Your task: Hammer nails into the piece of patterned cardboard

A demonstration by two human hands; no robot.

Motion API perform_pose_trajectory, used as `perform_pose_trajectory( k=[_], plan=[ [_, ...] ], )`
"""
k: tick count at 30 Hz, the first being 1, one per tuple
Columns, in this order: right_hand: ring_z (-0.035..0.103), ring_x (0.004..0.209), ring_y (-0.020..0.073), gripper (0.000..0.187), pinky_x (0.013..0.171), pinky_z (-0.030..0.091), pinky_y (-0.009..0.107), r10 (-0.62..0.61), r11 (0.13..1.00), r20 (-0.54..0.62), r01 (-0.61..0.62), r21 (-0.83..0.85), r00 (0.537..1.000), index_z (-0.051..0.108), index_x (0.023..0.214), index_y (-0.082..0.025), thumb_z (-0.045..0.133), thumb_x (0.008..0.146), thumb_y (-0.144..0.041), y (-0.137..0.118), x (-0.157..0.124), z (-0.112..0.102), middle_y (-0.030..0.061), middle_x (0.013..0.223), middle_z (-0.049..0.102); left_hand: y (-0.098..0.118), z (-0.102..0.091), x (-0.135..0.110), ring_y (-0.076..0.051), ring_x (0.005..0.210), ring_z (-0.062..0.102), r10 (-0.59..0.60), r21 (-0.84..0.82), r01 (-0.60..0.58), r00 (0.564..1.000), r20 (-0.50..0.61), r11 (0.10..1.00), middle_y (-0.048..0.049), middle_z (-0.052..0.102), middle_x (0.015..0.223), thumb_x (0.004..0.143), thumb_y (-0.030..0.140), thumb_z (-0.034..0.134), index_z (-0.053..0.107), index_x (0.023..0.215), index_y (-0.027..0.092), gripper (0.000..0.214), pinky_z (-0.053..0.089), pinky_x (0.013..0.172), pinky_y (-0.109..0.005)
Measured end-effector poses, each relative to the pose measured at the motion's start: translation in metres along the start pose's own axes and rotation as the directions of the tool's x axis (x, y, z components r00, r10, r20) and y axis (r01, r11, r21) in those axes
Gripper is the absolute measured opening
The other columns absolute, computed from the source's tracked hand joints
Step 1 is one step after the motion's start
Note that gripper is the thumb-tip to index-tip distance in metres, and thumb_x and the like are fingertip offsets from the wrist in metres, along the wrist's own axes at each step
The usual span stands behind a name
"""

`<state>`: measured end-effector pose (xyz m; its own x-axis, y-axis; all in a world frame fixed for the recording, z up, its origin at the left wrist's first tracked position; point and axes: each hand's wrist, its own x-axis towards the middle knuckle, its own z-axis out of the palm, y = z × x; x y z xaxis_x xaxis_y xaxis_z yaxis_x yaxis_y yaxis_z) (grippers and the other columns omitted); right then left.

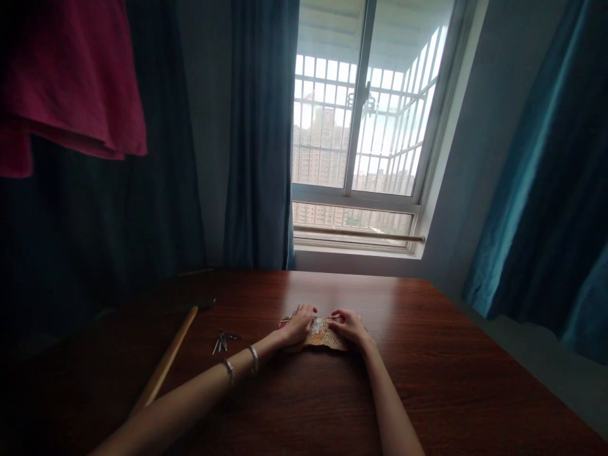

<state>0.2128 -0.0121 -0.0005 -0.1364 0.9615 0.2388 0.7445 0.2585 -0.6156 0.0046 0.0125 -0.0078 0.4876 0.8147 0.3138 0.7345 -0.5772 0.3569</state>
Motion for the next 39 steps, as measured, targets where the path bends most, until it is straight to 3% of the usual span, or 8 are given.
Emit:
perform_pose_trajectory(
  k=[7, 14, 21, 25, 27, 29, 32, 39],
  plan=[
    [0.057, 0.078, 0.0181, 0.035, 0.073, 0.044, 0.031, -0.007, 1.0, -0.071, 0.006, -0.018, 0.997, 0.065, 0.089, -0.023, 0.065, 0.063, -0.045, 0.003, -0.001, 0.005, 0.0047, 0.092, 0.063, -0.01, -0.016, -0.006, -0.019, 0.099, 0.045, -0.023, -0.207, 0.01, 0.998, -0.061, 0.978, -0.0072, 0.052, 0.099, 0.07, 0.006, 0.041, 0.053, 0.1, 0.016, 0.034, 0.036, 0.088, -0.03],
    [0.059, 0.082, 0.0211, 0.037, 0.078, 0.044, 0.032, 0.017, 0.997, -0.339, 0.009, 0.076, 0.94, 0.065, 0.086, -0.019, 0.05, 0.074, -0.05, 0.016, 0.0, -0.009, 0.008, 0.087, 0.066, -0.039, -0.071, -0.022, -0.018, 0.091, 0.051, -0.098, -0.255, 0.061, 0.986, -0.133, 0.965, -0.0055, 0.057, 0.092, 0.064, 0.005, 0.039, 0.061, 0.086, 0.015, 0.032, 0.04, 0.084, -0.031],
    [0.062, 0.074, 0.0245, 0.05, 0.067, 0.044, 0.033, 0.271, 0.959, -0.483, -0.19, 0.211, 0.833, 0.065, 0.08, -0.016, 0.034, 0.076, -0.054, 0.061, -0.009, -0.031, 0.0123, 0.079, 0.068, -0.081, -0.125, -0.065, -0.014, 0.069, 0.054, -0.196, -0.151, 0.194, 0.981, 0.002, 0.969, -0.001, 0.059, 0.074, 0.069, 0.018, 0.048, 0.059, 0.083, 0.014, 0.019, 0.04, 0.063, -0.023],
    [0.062, 0.072, 0.0238, 0.059, 0.061, 0.044, 0.031, 0.362, 0.925, -0.517, -0.232, 0.299, 0.776, 0.065, 0.085, -0.011, 0.027, 0.076, -0.056, 0.072, -0.012, -0.03, 0.0131, 0.077, 0.068, -0.083, -0.145, -0.099, -0.013, 0.065, 0.053, -0.214, -0.071, 0.228, 0.962, 0.167, 0.971, 0.0005, 0.059, 0.069, 0.071, 0.029, 0.053, 0.059, 0.077, 0.015, 0.017, 0.036, 0.058, -0.021],
    [0.062, 0.07, 0.0234, 0.058, 0.059, 0.044, 0.03, 0.378, 0.917, -0.509, -0.236, 0.322, 0.774, 0.065, 0.084, -0.012, 0.03, 0.075, -0.056, 0.072, -0.011, -0.029, 0.0123, 0.075, 0.068, -0.077, -0.154, -0.116, -0.013, 0.066, 0.053, -0.121, -0.026, 0.134, 0.95, 0.289, 0.991, 0.0009, 0.059, 0.072, 0.071, 0.028, 0.055, 0.059, 0.079, 0.017, 0.015, 0.036, 0.058, -0.021],
    [0.062, 0.069, 0.0229, 0.057, 0.057, 0.044, 0.029, 0.385, 0.912, -0.495, -0.238, 0.335, 0.779, 0.066, 0.083, -0.012, 0.032, 0.073, -0.057, 0.072, -0.011, -0.027, 0.0117, 0.073, 0.068, -0.07, -0.16, -0.132, -0.012, 0.07, 0.053, 0.052, 0.048, -0.074, 0.931, 0.362, 0.996, 0.0001, 0.06, 0.084, 0.072, 0.022, 0.054, 0.059, 0.081, 0.02, 0.011, 0.037, 0.061, -0.022],
    [0.062, 0.069, 0.0228, 0.055, 0.057, 0.044, 0.029, 0.391, 0.908, -0.487, -0.242, 0.341, 0.781, 0.066, 0.082, -0.013, 0.035, 0.072, -0.057, 0.073, -0.011, -0.026, 0.0112, 0.073, 0.068, -0.064, -0.161, -0.149, -0.014, 0.071, 0.053, 0.222, 0.196, -0.325, 0.883, 0.414, 0.925, -0.0025, 0.059, 0.09, 0.075, 0.016, 0.05, 0.059, 0.079, 0.021, 0.011, 0.037, 0.06, -0.023],
    [0.062, 0.065, 0.0215, 0.053, 0.05, 0.045, 0.027, 0.401, 0.903, -0.466, -0.257, 0.344, 0.788, 0.066, 0.084, -0.014, 0.035, 0.072, -0.055, 0.075, -0.013, -0.024, 0.0102, 0.074, 0.068, -0.06, -0.152, -0.156, -0.015, 0.076, 0.054, 0.315, 0.295, -0.477, 0.83, 0.46, 0.828, -0.0045, 0.058, 0.089, 0.076, 0.011, 0.049, 0.057, 0.083, 0.02, 0.014, 0.037, 0.06, -0.024]
  ],
)
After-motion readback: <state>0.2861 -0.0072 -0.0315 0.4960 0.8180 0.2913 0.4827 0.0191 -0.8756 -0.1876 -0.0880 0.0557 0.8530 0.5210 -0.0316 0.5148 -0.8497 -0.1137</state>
